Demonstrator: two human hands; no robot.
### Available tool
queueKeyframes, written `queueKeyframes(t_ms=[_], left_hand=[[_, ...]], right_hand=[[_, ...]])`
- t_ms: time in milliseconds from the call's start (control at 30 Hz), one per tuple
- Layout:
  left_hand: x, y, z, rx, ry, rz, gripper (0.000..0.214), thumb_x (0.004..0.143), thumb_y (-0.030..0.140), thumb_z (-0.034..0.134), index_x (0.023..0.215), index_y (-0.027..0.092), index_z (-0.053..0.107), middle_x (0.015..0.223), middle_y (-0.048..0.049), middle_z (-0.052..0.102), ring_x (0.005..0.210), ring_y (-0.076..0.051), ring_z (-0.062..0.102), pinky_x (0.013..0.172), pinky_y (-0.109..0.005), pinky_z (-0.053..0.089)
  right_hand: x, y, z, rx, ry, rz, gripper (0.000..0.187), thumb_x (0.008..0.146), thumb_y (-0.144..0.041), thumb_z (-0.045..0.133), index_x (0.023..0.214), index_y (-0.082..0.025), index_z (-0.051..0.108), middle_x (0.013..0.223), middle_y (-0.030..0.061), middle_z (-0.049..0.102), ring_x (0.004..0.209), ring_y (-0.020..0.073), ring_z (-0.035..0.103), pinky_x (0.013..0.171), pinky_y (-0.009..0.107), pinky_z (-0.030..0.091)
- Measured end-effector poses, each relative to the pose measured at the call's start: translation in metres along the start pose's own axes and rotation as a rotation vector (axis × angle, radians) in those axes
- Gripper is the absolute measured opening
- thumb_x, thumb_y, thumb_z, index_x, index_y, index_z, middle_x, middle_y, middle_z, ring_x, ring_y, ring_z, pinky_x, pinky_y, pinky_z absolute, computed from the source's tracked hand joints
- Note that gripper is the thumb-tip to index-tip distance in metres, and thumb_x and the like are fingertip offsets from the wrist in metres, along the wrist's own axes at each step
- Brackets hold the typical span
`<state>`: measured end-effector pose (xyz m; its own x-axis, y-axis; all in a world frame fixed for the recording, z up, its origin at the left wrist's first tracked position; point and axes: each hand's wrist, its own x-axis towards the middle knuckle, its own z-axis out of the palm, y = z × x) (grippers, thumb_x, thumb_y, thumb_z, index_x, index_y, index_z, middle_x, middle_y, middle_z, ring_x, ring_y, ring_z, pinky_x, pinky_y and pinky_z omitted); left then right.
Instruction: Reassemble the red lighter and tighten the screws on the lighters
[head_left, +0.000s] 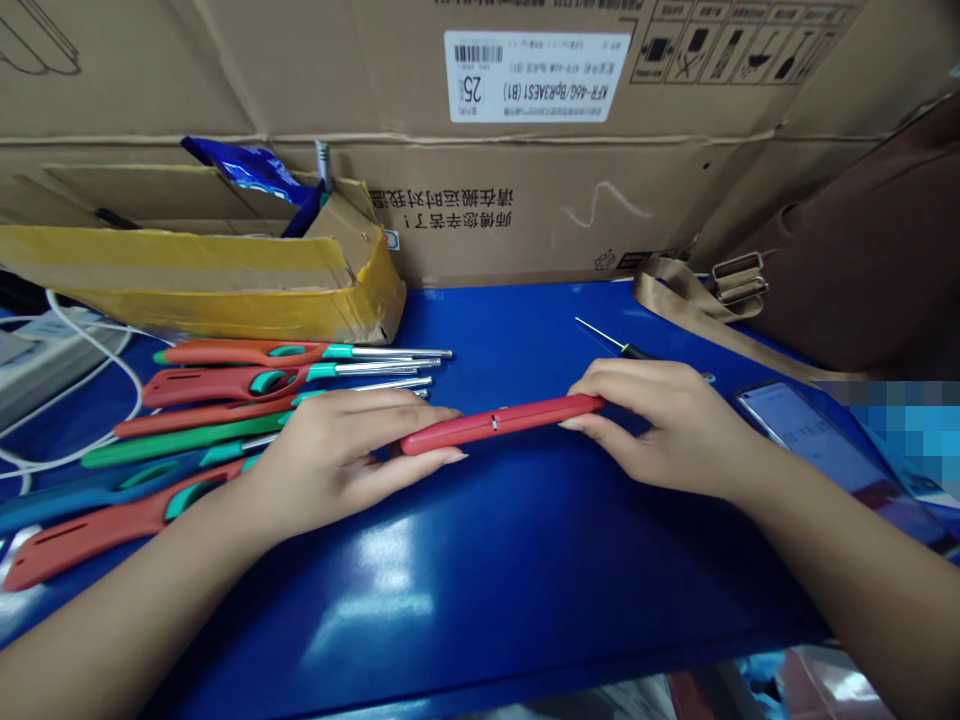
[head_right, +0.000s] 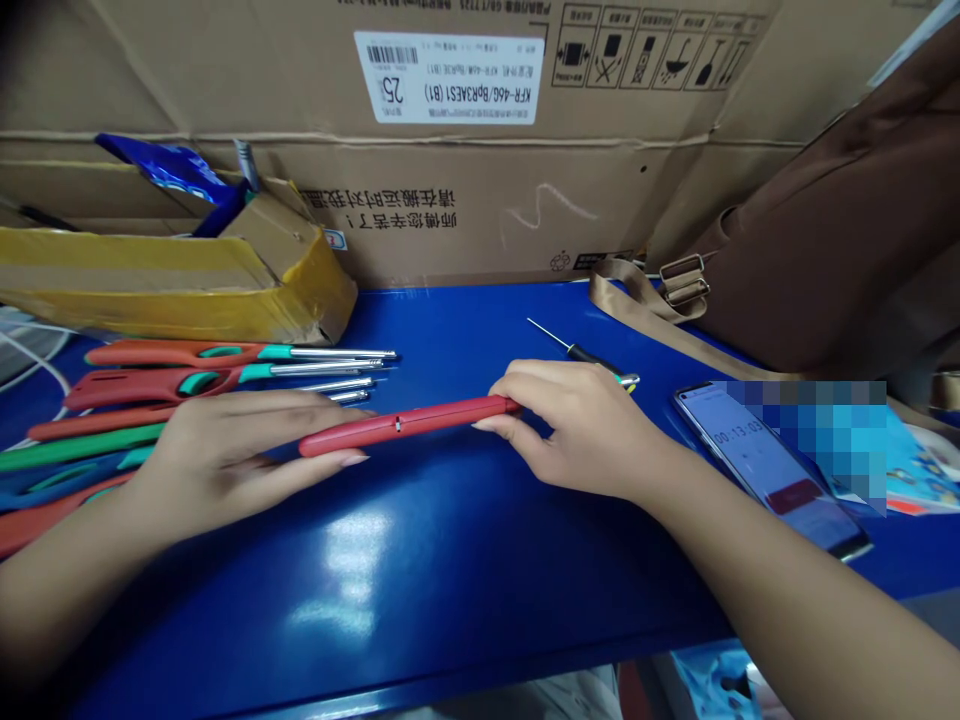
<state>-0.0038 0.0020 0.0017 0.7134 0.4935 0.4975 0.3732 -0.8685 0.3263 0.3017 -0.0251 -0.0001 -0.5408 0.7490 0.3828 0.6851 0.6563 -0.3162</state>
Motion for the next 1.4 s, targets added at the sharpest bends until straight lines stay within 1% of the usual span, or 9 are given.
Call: queueKeyframes(t_ms=[133, 267, 500, 700, 867, 967, 1167, 1267, 1400], left_hand=[[0.000, -0.006, 0.001, 0.016, -0.002, 0.031, 0.021, 0.090, 0.031, 0.071, 0.108, 0.020, 0.073, 0.097, -0.0042, 0.078, 0.083, -0.016, 0.075, 0.079, -0.023, 0.060], [-0.001, -0.012, 0.004, 0.005, 0.014, 0.070, 0.020, 0.090, 0.030, 0.071, 0.107, 0.019, 0.072, 0.095, -0.0042, 0.078, 0.082, -0.015, 0.074, 0.079, -0.023, 0.060], [-0.001, -0.014, 0.006, -0.022, -0.008, 0.073, 0.022, 0.089, 0.027, 0.072, 0.109, 0.016, 0.071, 0.095, -0.0056, 0.077, 0.082, -0.016, 0.074, 0.077, -0.023, 0.060], [0.000, -0.010, 0.005, -0.025, 0.006, 0.083, 0.020, 0.088, 0.027, 0.073, 0.106, 0.018, 0.071, 0.095, -0.0048, 0.077, 0.080, -0.016, 0.074, 0.075, -0.023, 0.059], [-0.001, -0.009, 0.005, 0.016, 0.026, 0.093, 0.020, 0.088, 0.025, 0.073, 0.106, 0.015, 0.071, 0.092, -0.0053, 0.077, 0.077, -0.015, 0.073, 0.074, -0.022, 0.058], [-0.003, -0.008, 0.006, 0.038, 0.029, 0.071, 0.020, 0.087, 0.024, 0.074, 0.105, 0.015, 0.071, 0.091, -0.0045, 0.076, 0.076, -0.014, 0.073, 0.074, -0.020, 0.057], [-0.005, 0.000, 0.014, 0.110, 0.011, 0.054, 0.032, 0.088, 0.028, 0.073, 0.118, 0.016, 0.070, 0.102, -0.0069, 0.075, 0.084, -0.015, 0.072, 0.080, -0.023, 0.057], [-0.006, 0.003, 0.018, 0.098, 0.031, 0.058, 0.029, 0.089, 0.025, 0.072, 0.116, 0.016, 0.070, 0.102, -0.0077, 0.075, 0.084, -0.015, 0.072, 0.078, -0.023, 0.057], [-0.005, 0.007, 0.018, 0.058, 0.067, 0.063, 0.025, 0.088, 0.022, 0.073, 0.112, 0.015, 0.071, 0.097, -0.0070, 0.076, 0.079, -0.014, 0.072, 0.074, -0.022, 0.057]], right_hand=[[0.001, -0.001, 0.001, 0.038, 0.045, 0.042, 0.011, 0.093, -0.031, 0.065, 0.091, -0.020, 0.065, 0.080, 0.0027, 0.066, 0.069, 0.0147, 0.058, 0.063, 0.027, 0.044], [0.002, 0.000, 0.003, 0.033, 0.086, 0.046, 0.015, 0.089, -0.033, 0.071, 0.088, -0.019, 0.065, 0.074, 0.0009, 0.062, 0.060, 0.0125, 0.051, 0.056, 0.027, 0.040], [-0.002, 0.003, 0.004, 0.032, 0.082, -0.027, 0.011, 0.092, -0.029, 0.067, 0.089, -0.019, 0.064, 0.080, 0.0032, 0.066, 0.071, 0.0158, 0.060, 0.065, 0.028, 0.046], [-0.003, 0.005, 0.004, 0.014, 0.071, -0.060, 0.013, 0.094, -0.030, 0.064, 0.090, -0.017, 0.064, 0.079, 0.0042, 0.066, 0.071, 0.0171, 0.061, 0.065, 0.030, 0.046], [-0.002, 0.002, 0.005, -0.003, 0.087, -0.042, 0.012, 0.093, -0.029, 0.064, 0.091, -0.018, 0.063, 0.081, 0.0043, 0.065, 0.072, 0.0167, 0.061, 0.065, 0.029, 0.047], [-0.002, 0.001, 0.005, -0.007, 0.066, -0.031, 0.012, 0.094, -0.031, 0.063, 0.093, -0.019, 0.062, 0.084, 0.0044, 0.066, 0.075, 0.0173, 0.063, 0.068, 0.030, 0.048], [-0.001, -0.004, 0.009, 0.023, -0.025, -0.010, 0.014, 0.095, -0.031, 0.061, 0.100, -0.018, 0.065, 0.092, 0.0052, 0.068, 0.082, 0.0177, 0.065, 0.073, 0.029, 0.050], [-0.001, -0.006, 0.011, 0.040, -0.039, -0.015, 0.015, 0.096, -0.030, 0.060, 0.102, -0.018, 0.065, 0.094, 0.0053, 0.069, 0.083, 0.0173, 0.065, 0.073, 0.029, 0.050], [-0.002, -0.006, 0.013, 0.049, -0.028, -0.033, 0.013, 0.097, -0.029, 0.059, 0.099, -0.019, 0.066, 0.089, 0.0041, 0.069, 0.078, 0.0167, 0.064, 0.069, 0.028, 0.049]])
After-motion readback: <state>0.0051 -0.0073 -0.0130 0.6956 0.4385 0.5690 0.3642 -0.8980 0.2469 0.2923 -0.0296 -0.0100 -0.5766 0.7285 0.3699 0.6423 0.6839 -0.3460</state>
